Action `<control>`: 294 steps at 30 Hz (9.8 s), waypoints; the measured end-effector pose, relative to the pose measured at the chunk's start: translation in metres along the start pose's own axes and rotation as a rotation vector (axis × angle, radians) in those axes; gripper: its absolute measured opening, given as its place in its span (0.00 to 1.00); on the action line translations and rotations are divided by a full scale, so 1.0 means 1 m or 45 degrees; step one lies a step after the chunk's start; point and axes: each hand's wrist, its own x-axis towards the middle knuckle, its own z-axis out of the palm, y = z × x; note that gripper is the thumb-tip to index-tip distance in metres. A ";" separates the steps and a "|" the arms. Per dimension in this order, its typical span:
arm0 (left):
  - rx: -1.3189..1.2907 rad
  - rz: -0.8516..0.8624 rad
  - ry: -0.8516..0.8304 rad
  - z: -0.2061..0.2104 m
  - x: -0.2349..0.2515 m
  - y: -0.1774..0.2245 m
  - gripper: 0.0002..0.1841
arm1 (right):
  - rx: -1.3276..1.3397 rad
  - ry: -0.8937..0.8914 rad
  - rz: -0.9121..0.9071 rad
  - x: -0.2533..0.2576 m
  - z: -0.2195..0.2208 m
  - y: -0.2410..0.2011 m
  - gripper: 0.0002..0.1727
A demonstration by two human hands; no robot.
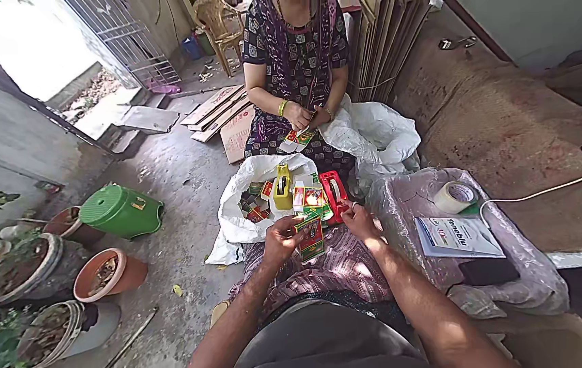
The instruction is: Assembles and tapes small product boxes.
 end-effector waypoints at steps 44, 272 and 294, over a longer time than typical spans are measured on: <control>0.724 0.399 -0.074 0.022 -0.004 -0.011 0.12 | 2.075 -0.477 0.835 -0.058 0.022 -0.056 0.28; -0.367 -0.425 0.056 0.023 0.002 0.010 0.16 | 1.081 -0.254 0.184 -0.062 0.030 -0.055 0.14; -0.265 -0.488 -0.265 0.017 -0.004 0.016 0.24 | 0.788 -0.210 -0.502 -0.053 0.013 -0.046 0.14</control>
